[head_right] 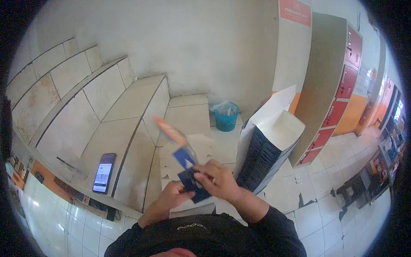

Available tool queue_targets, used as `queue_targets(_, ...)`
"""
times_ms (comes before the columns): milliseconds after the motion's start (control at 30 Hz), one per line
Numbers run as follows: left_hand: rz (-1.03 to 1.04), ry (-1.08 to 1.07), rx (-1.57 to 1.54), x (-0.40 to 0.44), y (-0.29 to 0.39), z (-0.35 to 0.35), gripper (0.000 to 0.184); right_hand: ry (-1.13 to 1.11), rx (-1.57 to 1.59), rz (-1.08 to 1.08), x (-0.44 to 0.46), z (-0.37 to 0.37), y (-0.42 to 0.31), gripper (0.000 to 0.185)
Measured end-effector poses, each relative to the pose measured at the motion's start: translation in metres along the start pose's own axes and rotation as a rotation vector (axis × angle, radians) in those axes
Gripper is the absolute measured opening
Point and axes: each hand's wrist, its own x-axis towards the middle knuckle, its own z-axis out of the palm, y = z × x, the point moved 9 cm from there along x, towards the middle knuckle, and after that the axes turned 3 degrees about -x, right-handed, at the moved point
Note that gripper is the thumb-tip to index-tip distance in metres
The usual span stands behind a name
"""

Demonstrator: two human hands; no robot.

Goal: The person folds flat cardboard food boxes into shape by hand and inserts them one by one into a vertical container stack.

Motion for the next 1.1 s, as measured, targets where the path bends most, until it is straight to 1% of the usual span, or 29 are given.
queue_targets(33, -0.065, -0.095, 0.002, -0.004, -0.005, 0.008, 0.024, -0.007, -0.070, 0.009, 0.008, -0.003, -0.004, 0.023)
queue_targets(67, -0.163, -0.139, -0.006, -0.009, -0.017, 0.012, 0.026, -0.014, -0.140, 0.018, 0.018, -0.004, -0.008, 0.022)
queue_targets(100, -0.147, -0.192, -0.022, -0.012, -0.016, 0.016, 0.026, -0.018, -0.210, 0.024, 0.024, -0.005, -0.009, 0.022)
queue_targets(133, -0.132, -0.243, -0.039, -0.015, -0.016, 0.021, 0.026, -0.043, -0.182, -0.060, 0.025, -0.002, -0.008, 0.020)
queue_targets(167, -0.117, -0.295, -0.057, -0.018, -0.016, 0.025, 0.027, -0.131, -0.154, -0.079, 0.026, 0.001, -0.009, 0.019)
queue_targets(233, -0.176, -0.336, -0.227, -0.022, -0.024, 0.030, 0.030, -0.311, -0.098, -0.111, 0.024, 0.010, -0.013, 0.017)
queue_targets(300, -0.237, -0.377, -0.407, -0.026, -0.031, 0.037, 0.033, -0.429, -0.038, -0.397, 0.010, 0.026, -0.026, 0.014)
queue_targets(333, -0.323, -0.350, -0.267, -0.029, -0.032, 0.037, 0.035, -0.487, -0.005, -0.537, 0.000, 0.032, -0.034, 0.013)
queue_targets(400, -0.495, -0.298, 0.016, -0.037, -0.023, 0.034, 0.040, -0.755, 0.124, -0.473, -0.015, 0.053, -0.039, 0.011)
queue_targets(433, -0.344, -0.278, 0.186, -0.032, -0.017, 0.030, 0.042, -0.886, 0.191, -0.437, -0.023, 0.063, -0.042, 0.009)
queue_targets(467, -0.191, -0.257, 0.351, -0.030, -0.014, 0.028, 0.045, -0.957, 0.273, -0.463, -0.030, 0.070, -0.044, 0.008)
queue_targets(500, -0.038, -0.233, 0.512, -0.030, -0.013, 0.027, 0.048, -0.986, 0.306, -0.432, -0.032, 0.074, -0.038, 0.008)
queue_targets(533, -0.133, -0.240, 0.213, -0.030, -0.036, 0.024, 0.049, -1.015, 0.341, -0.399, -0.032, 0.078, -0.031, 0.008)
queue_targets(567, -0.100, -0.253, 0.217, -0.031, -0.038, 0.023, 0.048, -1.045, 0.378, -0.365, -0.034, 0.081, -0.027, 0.009)
queue_targets(633, -0.035, -0.274, 0.222, -0.029, -0.034, 0.023, 0.047, -1.050, 0.370, -0.362, -0.030, 0.080, -0.029, 0.010)
queue_targets(667, -0.265, -0.293, 0.157, -0.034, -0.036, 0.025, 0.045, -1.055, 0.369, -0.360, -0.027, 0.080, -0.028, 0.010)
queue_targets(767, -0.311, -0.391, 0.007, -0.038, -0.043, 0.018, 0.050, -0.850, 0.458, -0.390, -0.007, 0.064, -0.020, 0.012)
queue_targets(833, 0.221, -0.422, -0.134, -0.028, 0.007, -0.013, 0.065, -0.644, 0.392, -0.166, 0.020, 0.035, 0.006, 0.009)
queue_targets(900, 0.437, -0.380, -0.263, -0.037, 0.020, -0.058, 0.076, -0.239, 0.862, 0.281, 0.022, 0.021, 0.071, 0.006)
queue_targets(933, 0.410, -0.361, -0.558, -0.048, 0.004, -0.078, 0.086, -0.149, 1.000, 0.397, 0.021, 0.023, 0.082, 0.008)
queue_targets(1000, 0.516, -0.228, -0.838, -0.056, 0.014, -0.092, 0.092, 0.036, 1.259, 0.625, 0.020, 0.028, 0.103, 0.010)
queue_targets(1033, 0.649, -0.122, -0.819, -0.058, 0.021, -0.096, 0.088, 0.081, 1.236, 0.666, 0.019, 0.031, 0.110, 0.013)
queue_targets(1100, 0.655, 0.168, -0.567, -0.061, 0.016, -0.108, 0.081, 0.179, 1.187, 0.743, 0.013, 0.044, 0.124, 0.018)
